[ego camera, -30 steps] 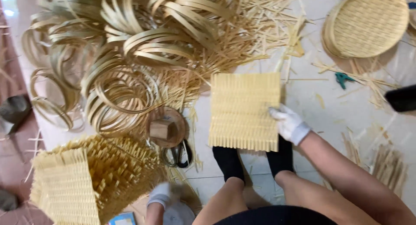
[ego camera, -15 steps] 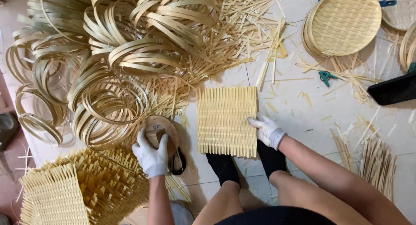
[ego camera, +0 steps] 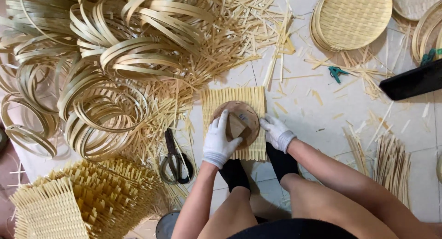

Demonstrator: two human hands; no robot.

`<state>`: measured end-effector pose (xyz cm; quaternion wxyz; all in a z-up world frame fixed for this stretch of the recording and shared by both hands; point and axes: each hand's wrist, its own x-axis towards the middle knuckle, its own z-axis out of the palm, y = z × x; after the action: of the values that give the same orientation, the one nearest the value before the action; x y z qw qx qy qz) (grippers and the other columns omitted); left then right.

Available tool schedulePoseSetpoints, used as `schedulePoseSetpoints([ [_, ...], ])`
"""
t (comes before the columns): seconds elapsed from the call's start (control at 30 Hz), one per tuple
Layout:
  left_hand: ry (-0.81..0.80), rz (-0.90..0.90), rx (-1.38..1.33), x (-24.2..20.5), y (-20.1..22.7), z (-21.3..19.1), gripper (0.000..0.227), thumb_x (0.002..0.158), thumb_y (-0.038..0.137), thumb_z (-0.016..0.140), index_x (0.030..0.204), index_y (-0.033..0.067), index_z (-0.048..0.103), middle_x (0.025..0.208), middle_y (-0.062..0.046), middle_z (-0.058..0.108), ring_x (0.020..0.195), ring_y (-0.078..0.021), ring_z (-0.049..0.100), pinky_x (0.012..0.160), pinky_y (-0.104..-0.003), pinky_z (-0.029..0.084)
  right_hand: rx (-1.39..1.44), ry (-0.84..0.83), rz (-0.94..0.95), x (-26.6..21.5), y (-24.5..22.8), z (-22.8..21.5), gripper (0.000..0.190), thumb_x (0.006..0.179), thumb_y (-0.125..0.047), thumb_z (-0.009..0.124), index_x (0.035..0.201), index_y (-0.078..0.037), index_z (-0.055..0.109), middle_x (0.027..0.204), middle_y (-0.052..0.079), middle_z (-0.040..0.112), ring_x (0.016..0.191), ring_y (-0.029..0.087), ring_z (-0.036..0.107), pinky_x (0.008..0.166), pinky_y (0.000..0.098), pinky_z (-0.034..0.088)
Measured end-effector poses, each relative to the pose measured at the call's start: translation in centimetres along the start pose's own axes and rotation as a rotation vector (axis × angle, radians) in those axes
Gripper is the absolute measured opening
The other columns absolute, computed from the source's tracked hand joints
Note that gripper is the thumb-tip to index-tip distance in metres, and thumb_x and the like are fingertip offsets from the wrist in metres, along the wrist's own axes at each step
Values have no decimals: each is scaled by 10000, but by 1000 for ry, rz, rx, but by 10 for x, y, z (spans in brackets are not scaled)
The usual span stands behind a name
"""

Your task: The recorder constructs a bamboo basket by trimming strips with scissors and assembling them using wooden templates.

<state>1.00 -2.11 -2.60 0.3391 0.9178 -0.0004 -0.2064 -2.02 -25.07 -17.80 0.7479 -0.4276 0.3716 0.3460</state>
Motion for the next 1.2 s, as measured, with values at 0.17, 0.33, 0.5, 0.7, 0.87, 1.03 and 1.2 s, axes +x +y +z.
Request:
schedulePoseSetpoints([
  [0.17,-84,-50,8,6,3,-4,1071,635,341,903,1532,72,383,1357,-214,577,1226,-404,554,1044,-446,462,29,-36,14,-4,-5,2,614,1004,-176,549,1546,14,333,1444,150,551,1255,256,571,1034,418,490],
  [0.33,-148,-89,50,10,10,-10,1098,619,347,910,1533,69,371,1351,-221,584,1213,-406,575,1016,-449,481,76,-31,17,-1,-3,0,598,1003,-149,541,1541,-3,326,1440,123,553,1271,231,556,1055,397,471],
  [0.5,-165,-103,90,10,12,-8,1087,625,333,912,1528,65,370,1346,-225,590,1204,-400,595,1012,-448,491,96,-65,-27,1,2,-4,580,1007,-123,552,1529,35,353,1429,141,558,1272,222,551,1071,365,460],
  [0.7,-166,-172,100,7,19,-10,1082,636,319,914,1534,75,362,1345,-220,582,1194,-390,600,1004,-439,497,9,-27,-41,-4,-4,2,557,1017,-140,560,1512,46,387,1408,145,577,1239,201,560,1043,333,467],
  [0.87,-176,-199,93,2,29,-5,1075,698,282,864,1562,42,273,1395,-251,515,1256,-417,532,1063,-457,451,-30,-3,-17,-8,-8,5,550,1010,-156,559,1503,28,398,1394,121,590,1219,181,566,1028,318,472],
  [1.03,-58,-145,155,-11,18,41,1022,814,187,756,1571,-69,120,1489,-379,320,1342,-537,365,1139,-546,339,-52,-30,-55,-5,-6,3,531,1013,-157,568,1487,43,437,1380,116,601,1209,175,559,1022,307,464],
  [1.2,19,-70,268,-17,10,55,944,849,108,676,1582,-71,109,1564,-442,177,1401,-611,281,1172,-566,297,-76,-2,-39,-4,-4,0,505,1015,-166,573,1469,23,461,1364,108,615,1202,178,563,1013,309,459],
])
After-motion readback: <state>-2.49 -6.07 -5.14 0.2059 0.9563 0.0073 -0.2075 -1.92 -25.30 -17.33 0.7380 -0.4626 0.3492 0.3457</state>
